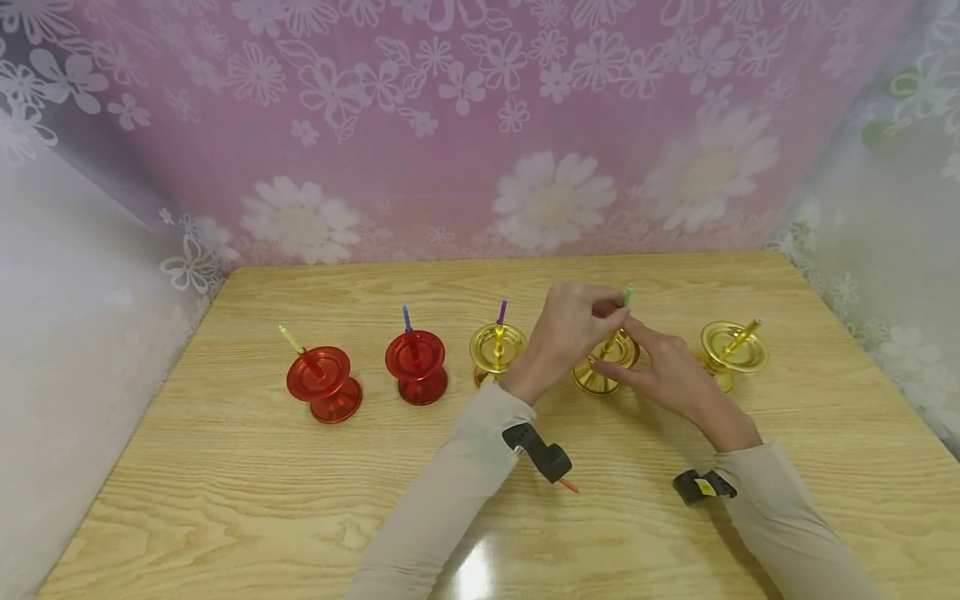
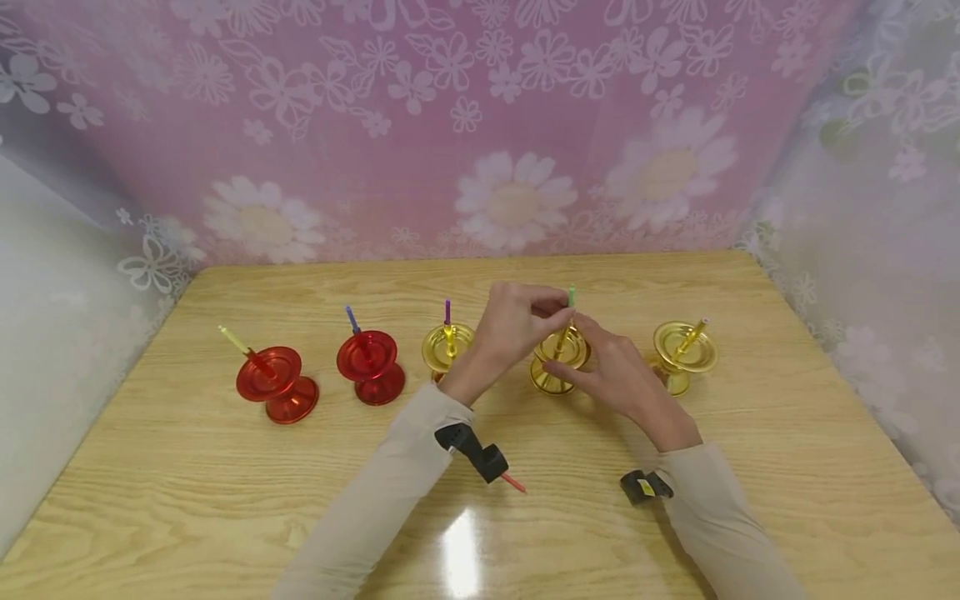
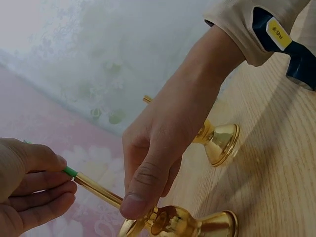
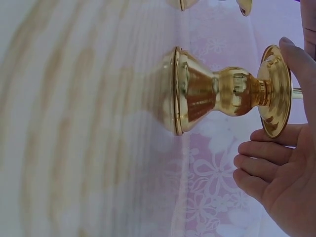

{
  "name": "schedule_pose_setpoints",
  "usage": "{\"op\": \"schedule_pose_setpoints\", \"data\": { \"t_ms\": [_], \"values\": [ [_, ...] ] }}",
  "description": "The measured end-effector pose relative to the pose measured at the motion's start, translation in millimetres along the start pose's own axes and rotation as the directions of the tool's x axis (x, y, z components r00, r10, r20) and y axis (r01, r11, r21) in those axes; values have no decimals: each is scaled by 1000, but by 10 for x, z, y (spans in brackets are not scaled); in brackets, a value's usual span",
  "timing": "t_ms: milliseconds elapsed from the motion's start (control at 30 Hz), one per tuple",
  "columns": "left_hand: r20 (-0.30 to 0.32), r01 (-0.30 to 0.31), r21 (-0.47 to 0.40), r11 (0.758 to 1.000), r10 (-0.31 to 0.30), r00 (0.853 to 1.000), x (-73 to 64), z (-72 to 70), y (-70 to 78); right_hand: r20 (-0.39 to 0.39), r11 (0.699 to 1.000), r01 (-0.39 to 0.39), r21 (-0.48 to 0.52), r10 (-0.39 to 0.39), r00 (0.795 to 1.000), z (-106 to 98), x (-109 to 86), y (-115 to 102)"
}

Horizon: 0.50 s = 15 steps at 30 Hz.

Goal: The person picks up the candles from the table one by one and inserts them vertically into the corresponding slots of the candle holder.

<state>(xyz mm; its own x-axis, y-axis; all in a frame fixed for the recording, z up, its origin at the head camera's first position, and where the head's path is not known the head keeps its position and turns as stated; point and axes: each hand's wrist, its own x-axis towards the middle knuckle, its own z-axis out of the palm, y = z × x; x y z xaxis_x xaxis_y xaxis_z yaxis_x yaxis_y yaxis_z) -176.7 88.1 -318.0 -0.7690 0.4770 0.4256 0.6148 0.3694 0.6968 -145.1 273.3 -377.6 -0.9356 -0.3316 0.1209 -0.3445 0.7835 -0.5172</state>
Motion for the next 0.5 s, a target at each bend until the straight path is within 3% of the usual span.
{"op": "schedule_pose_setpoints", "data": {
  "t_ms": [167, 300, 500],
  "values": [
    [34, -34, 102, 994, 31, 999, 23, -9, 30, 14, 1000, -14, 7, 14, 1000, -9, 6, -7],
    [41, -42, 130, 991, 37, 998, 21, -6, 32, 13, 1000, -16, 2, 15, 1000, -9, 8, -6],
    [23, -51, 74, 996, 49, 999, 5, 29, -17, 1, 1000, -9, -7, 9, 1000, 1, 9, 3]
  ]
}}
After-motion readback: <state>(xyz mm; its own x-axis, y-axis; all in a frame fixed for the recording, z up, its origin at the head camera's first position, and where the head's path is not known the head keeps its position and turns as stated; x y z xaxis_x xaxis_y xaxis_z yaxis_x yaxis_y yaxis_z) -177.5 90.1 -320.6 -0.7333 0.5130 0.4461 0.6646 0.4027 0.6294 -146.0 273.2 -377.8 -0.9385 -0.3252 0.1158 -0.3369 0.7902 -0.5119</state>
